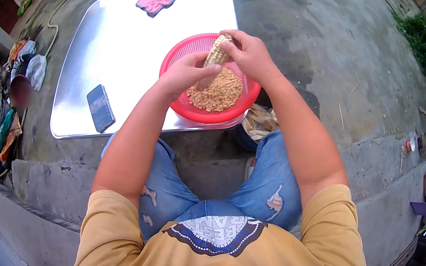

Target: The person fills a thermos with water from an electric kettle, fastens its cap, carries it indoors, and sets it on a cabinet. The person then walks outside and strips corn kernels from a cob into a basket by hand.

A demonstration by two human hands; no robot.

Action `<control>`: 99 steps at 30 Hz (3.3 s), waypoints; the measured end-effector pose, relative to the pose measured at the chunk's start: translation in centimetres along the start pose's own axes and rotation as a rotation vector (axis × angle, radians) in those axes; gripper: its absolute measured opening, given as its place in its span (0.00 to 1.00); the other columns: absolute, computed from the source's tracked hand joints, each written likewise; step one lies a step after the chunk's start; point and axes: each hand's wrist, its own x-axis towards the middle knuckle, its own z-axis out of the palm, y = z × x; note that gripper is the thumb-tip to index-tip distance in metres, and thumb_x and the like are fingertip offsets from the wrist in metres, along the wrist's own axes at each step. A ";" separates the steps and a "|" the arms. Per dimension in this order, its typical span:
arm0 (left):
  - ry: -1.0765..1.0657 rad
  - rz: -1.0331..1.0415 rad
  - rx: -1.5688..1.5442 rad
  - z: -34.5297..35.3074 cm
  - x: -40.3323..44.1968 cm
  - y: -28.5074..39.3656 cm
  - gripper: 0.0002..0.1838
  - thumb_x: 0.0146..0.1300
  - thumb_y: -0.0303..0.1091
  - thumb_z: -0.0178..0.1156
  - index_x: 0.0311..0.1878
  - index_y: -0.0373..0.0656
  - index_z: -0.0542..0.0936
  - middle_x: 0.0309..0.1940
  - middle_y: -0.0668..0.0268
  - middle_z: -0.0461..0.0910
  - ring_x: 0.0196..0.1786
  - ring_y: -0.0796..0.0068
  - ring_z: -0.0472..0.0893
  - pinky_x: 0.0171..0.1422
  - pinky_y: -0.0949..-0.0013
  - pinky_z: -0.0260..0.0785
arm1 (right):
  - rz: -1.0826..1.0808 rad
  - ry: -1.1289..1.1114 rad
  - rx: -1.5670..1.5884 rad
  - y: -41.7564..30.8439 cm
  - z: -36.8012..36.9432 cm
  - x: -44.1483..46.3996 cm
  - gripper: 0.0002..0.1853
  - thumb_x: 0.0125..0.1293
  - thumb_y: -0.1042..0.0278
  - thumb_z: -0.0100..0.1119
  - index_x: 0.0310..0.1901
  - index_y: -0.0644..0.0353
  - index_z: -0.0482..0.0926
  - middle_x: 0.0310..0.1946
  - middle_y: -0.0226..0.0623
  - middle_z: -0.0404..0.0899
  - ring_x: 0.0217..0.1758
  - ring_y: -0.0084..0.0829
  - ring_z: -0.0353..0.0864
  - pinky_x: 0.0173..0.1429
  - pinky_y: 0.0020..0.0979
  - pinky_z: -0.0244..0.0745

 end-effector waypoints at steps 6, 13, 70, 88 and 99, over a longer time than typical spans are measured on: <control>0.039 -0.042 0.147 -0.1 0.2 0.0 0.20 0.72 0.37 0.64 0.62 0.37 0.82 0.45 0.65 0.85 0.47 0.77 0.83 0.51 0.70 0.76 | 0.014 -0.011 0.010 -0.1 0.2 -0.1 0.19 0.74 0.67 0.63 0.61 0.70 0.79 0.46 0.43 0.87 0.47 0.27 0.86 0.52 0.31 0.83; 0.019 -0.029 0.124 -0.2 0.3 0.2 0.21 0.73 0.37 0.62 0.64 0.36 0.80 0.48 0.64 0.85 0.48 0.77 0.83 0.52 0.69 0.76 | 0.027 -0.002 0.029 -0.3 0.3 0.1 0.19 0.74 0.67 0.62 0.61 0.70 0.79 0.46 0.43 0.86 0.47 0.28 0.86 0.52 0.31 0.84; -0.031 -0.114 -0.009 -0.3 0.7 -0.4 0.23 0.74 0.45 0.63 0.63 0.37 0.81 0.50 0.63 0.85 0.52 0.76 0.83 0.57 0.68 0.75 | 0.031 0.036 -0.044 0.4 0.5 0.0 0.19 0.73 0.65 0.63 0.59 0.69 0.81 0.43 0.44 0.88 0.43 0.28 0.87 0.49 0.31 0.84; -0.005 -0.188 -0.048 -0.2 -0.4 1.6 0.24 0.74 0.45 0.60 0.65 0.40 0.80 0.52 0.64 0.84 0.56 0.74 0.80 0.62 0.62 0.69 | 0.057 0.027 -0.003 -0.2 0.5 -0.1 0.19 0.74 0.65 0.63 0.59 0.70 0.81 0.44 0.43 0.87 0.44 0.28 0.86 0.49 0.31 0.85; -0.042 -0.106 -0.072 -0.7 0.8 -0.5 0.22 0.78 0.43 0.59 0.65 0.38 0.79 0.51 0.63 0.85 0.52 0.74 0.84 0.58 0.64 0.75 | 0.057 0.015 0.036 -0.2 0.5 0.0 0.18 0.74 0.67 0.62 0.59 0.71 0.80 0.44 0.42 0.86 0.45 0.27 0.86 0.49 0.31 0.86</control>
